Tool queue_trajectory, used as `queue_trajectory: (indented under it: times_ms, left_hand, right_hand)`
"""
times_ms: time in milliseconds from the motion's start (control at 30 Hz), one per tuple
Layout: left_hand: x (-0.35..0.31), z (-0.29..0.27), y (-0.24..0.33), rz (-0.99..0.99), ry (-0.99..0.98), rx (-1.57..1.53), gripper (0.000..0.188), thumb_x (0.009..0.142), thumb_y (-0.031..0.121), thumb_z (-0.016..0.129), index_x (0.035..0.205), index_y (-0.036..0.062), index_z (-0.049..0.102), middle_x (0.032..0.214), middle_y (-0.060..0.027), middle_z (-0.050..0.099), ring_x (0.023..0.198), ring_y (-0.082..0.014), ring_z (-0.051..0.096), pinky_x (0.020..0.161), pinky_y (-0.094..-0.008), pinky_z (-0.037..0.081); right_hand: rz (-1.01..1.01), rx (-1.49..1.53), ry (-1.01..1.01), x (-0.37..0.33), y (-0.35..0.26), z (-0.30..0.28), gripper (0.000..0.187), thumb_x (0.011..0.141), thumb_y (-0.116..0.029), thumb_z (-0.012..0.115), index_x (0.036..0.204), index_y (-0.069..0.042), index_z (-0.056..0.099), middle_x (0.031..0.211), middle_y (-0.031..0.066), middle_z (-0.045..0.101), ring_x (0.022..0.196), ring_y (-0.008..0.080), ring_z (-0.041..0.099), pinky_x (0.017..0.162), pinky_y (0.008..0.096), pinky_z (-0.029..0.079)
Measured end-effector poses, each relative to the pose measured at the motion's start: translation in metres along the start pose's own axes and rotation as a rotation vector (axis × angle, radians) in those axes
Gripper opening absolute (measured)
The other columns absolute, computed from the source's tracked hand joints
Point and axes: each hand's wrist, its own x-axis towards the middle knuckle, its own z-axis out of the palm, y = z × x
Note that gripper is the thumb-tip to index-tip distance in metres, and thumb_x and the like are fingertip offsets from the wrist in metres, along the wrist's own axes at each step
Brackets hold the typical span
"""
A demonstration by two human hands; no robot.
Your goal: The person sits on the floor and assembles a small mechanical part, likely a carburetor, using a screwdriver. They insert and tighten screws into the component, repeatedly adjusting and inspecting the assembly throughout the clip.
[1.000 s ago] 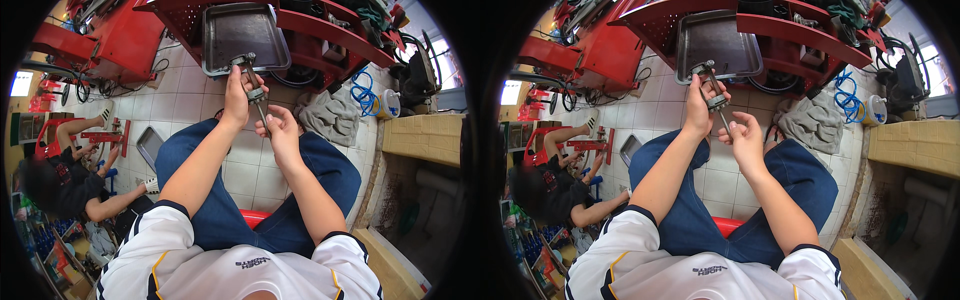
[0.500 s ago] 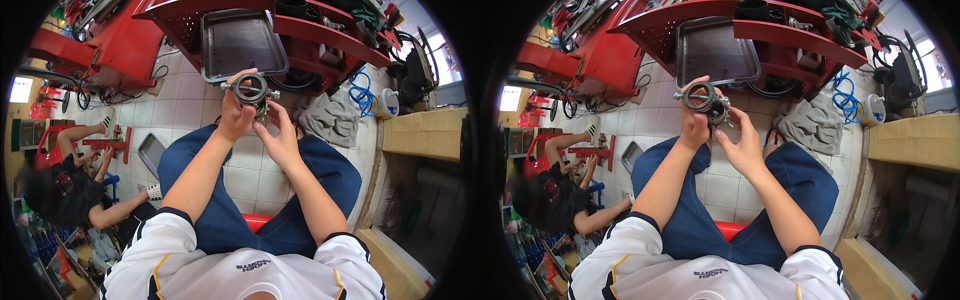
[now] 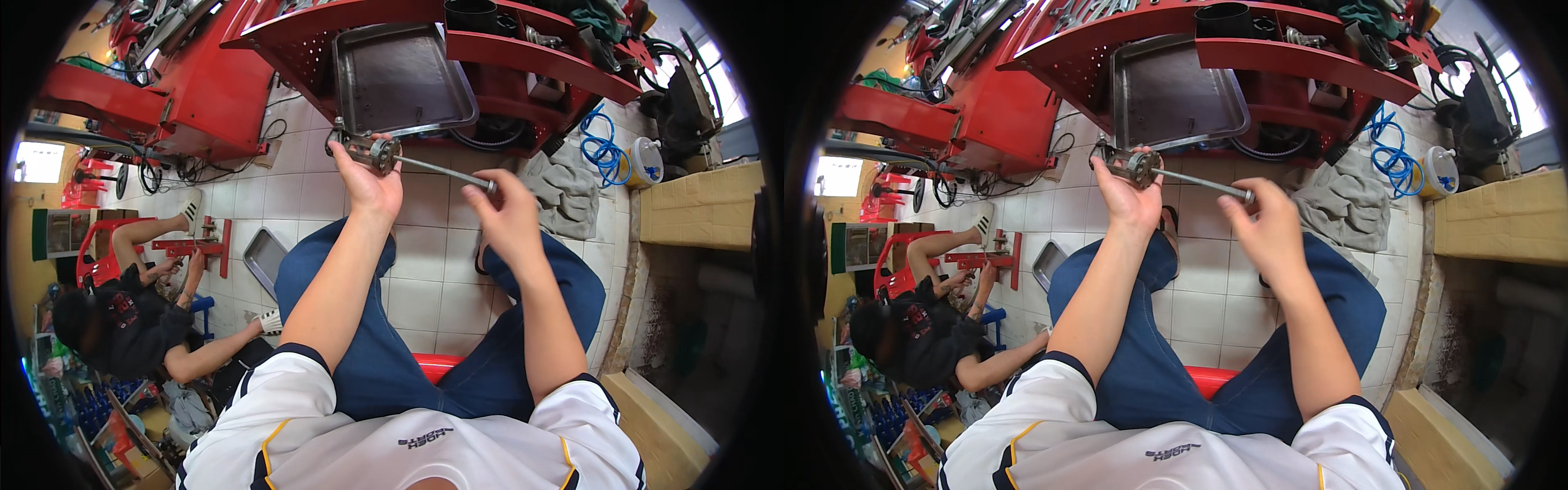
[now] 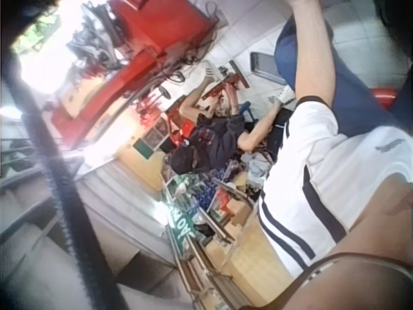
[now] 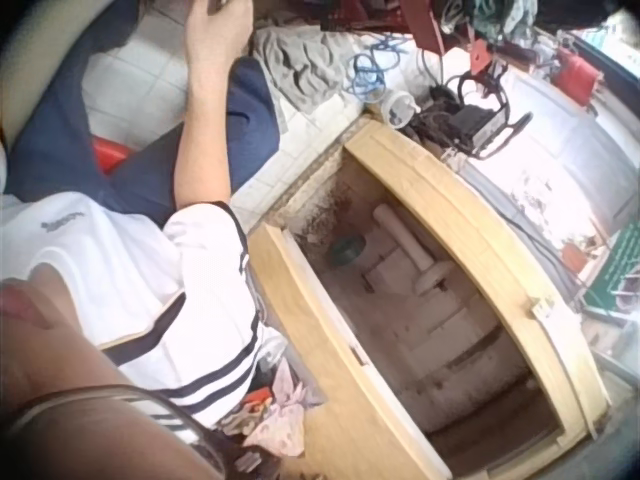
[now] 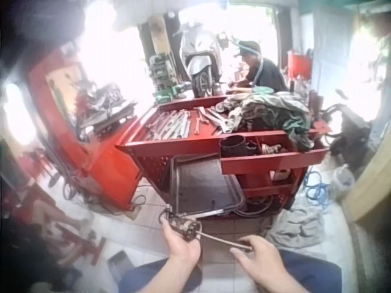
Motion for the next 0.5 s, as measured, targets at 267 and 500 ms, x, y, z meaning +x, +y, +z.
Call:
queue_trajectory:
  times_ms: [267, 500]
  left_hand:
    - [-0.004, 0.006, -0.004, -0.082, -0.125, 0.031, 0.051, 0.107, 0.051, 0.04, 0.118, 0.0045, 0.057, 0.112, -0.0114, 0.065, 0.11, -0.0241, 0.063, 0.101, -0.0459, 0.049]
    - [-0.01, 0.008, -0.007, -0.086, -0.119, -0.026, 0.047, 0.105, 0.054, 0.042, 0.114, 0.0094, 0.057, 0.109, -0.011, 0.066, 0.105, -0.0243, 0.064, 0.101, -0.0452, 0.05]
  right_hand:
    - [0.061, 0.465, 0.129, 0.011, 0.016, -0.015, 0.029, 0.099, -0.028, 0.068, 0.092, 0.0, 0.068, 0.071, 0.0021, 0.064, 0.064, 0.0057, 0.06, 0.054, 0.0228, 0.044]
    - [0.188, 0.22, 0.081, 0.017, 0.041, -0.026, 0.06, 0.102, -0.05, 0.056, 0.07, 0.0, 0.065, 0.052, 0.0038, 0.055, 0.051, 0.0143, 0.057, 0.051, 0.03, 0.042]
